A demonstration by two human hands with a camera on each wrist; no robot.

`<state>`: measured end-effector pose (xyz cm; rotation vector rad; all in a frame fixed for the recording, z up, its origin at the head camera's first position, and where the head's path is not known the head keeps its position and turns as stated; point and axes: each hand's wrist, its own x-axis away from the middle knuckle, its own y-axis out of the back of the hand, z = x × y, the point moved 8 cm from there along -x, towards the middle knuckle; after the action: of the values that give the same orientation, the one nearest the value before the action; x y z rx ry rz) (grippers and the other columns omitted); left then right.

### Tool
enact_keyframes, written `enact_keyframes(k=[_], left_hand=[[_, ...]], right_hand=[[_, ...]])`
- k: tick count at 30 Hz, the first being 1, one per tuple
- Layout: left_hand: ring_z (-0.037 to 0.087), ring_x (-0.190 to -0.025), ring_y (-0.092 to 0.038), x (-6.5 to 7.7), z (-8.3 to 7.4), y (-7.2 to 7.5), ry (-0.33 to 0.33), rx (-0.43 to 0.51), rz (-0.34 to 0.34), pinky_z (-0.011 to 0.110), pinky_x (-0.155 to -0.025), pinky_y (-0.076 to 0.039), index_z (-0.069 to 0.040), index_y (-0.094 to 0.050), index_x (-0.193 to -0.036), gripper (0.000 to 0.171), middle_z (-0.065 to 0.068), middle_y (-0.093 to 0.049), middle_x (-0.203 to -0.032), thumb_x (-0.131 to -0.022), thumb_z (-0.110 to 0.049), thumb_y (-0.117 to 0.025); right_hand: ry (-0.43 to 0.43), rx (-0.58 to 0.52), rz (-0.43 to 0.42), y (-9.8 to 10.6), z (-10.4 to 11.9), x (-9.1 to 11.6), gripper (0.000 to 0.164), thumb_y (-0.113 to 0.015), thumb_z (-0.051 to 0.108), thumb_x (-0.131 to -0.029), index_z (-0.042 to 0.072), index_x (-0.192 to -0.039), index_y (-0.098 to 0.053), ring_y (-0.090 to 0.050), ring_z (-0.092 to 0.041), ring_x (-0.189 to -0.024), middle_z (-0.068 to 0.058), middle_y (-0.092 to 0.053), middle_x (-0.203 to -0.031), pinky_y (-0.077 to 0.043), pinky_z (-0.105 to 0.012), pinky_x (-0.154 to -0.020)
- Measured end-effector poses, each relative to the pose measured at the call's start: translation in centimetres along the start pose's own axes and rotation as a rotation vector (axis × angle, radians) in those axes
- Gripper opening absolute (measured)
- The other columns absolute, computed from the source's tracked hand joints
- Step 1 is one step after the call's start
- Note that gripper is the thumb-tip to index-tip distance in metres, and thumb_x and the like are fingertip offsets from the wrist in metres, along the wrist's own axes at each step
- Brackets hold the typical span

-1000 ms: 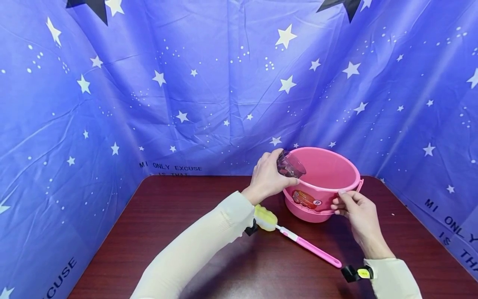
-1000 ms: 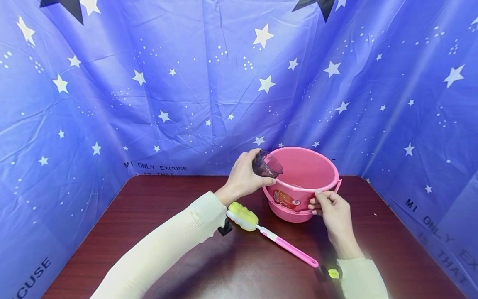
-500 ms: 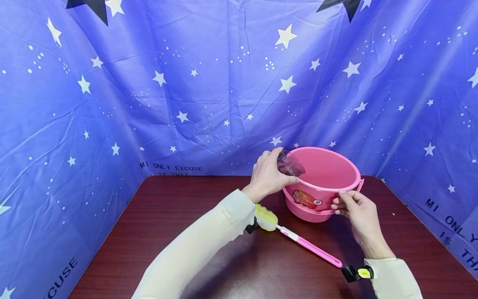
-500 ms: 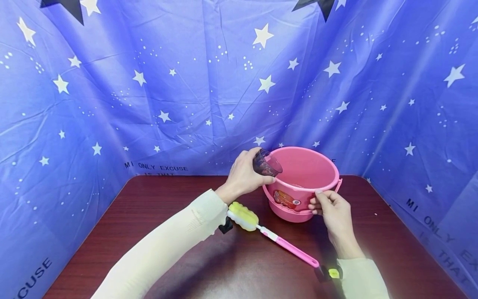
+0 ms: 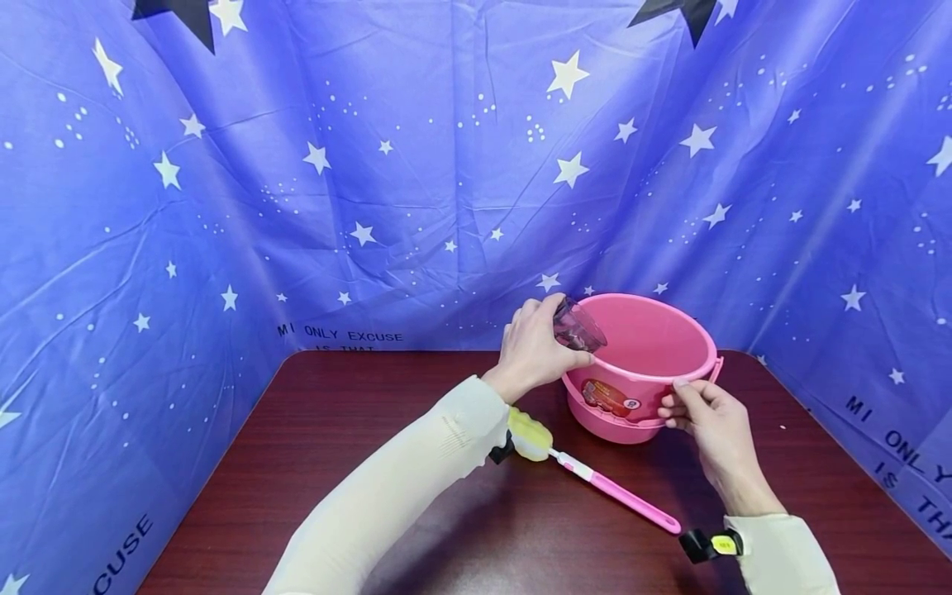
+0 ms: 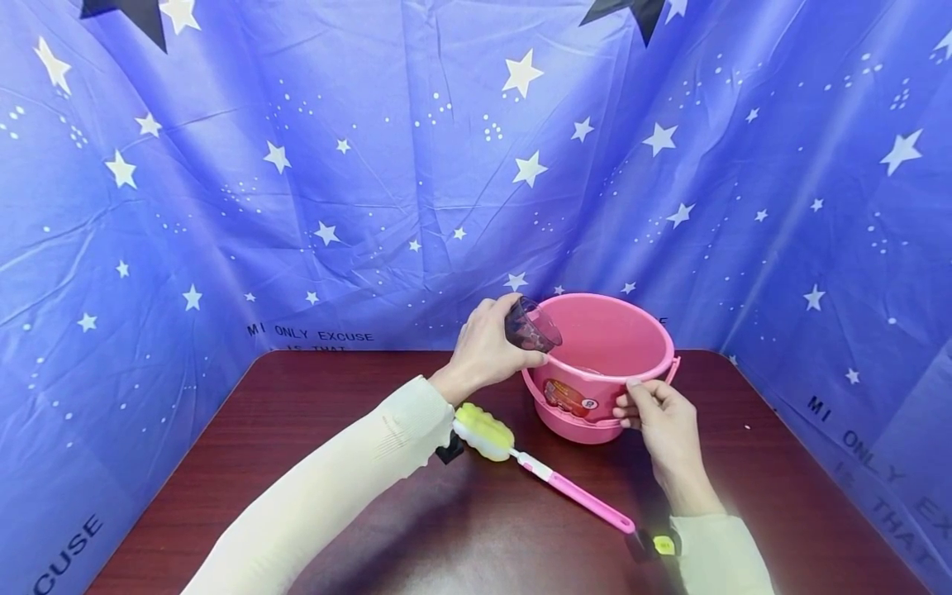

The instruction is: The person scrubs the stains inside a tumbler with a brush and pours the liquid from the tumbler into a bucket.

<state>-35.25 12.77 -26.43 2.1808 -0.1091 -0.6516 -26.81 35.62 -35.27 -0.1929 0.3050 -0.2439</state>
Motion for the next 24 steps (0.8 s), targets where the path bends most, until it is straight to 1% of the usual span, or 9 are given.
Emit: enact_keyframes(k=[9, 18, 24], left_hand=[[0.016, -0.102, -0.047, -0.26, -0.22, 0.02, 0.000, -0.045, 0.006, 0.033, -0.084, -0.039, -0.024, -0.044, -0.141, 0.094, -0.001, -0.052, -0.112, -0.061, -0.053, -0.084], [0.016, -0.100, -0.046, -0.36, -0.50, 0.12, -0.003, -0.048, 0.002, 0.032, -0.081, -0.038, -0.024, -0.045, -0.140, 0.093, -0.001, -0.051, -0.112, -0.060, -0.051, -0.085], [0.015, -0.100, -0.046, -0.40, -0.70, 0.03, -0.001, -0.066, 0.002, 0.032, -0.080, -0.037, -0.025, -0.046, -0.139, 0.093, -0.002, -0.051, -0.112, -0.059, -0.052, -0.085]], right_hand=[[-0.001, -0.002, 0.001, 0.04, -0.09, -0.08, 0.013, -0.060, 0.013, -0.094, 0.004, -0.086, -0.063, -0.066, -0.013, -0.061, -0.003, -0.068, -0.072, -0.055, -0.025, -0.058], [-0.015, 0.021, -0.016, 0.16, -0.20, -0.13, 0.014, -0.061, 0.015, -0.094, 0.004, -0.086, -0.063, -0.066, -0.013, -0.061, -0.003, -0.067, -0.072, -0.055, -0.025, -0.058], [-0.018, 0.020, -0.018, 0.17, -0.23, -0.10, 0.013, -0.061, 0.015, -0.094, 0.004, -0.085, -0.063, -0.066, -0.013, -0.061, -0.003, -0.067, -0.071, -0.055, -0.025, -0.058]])
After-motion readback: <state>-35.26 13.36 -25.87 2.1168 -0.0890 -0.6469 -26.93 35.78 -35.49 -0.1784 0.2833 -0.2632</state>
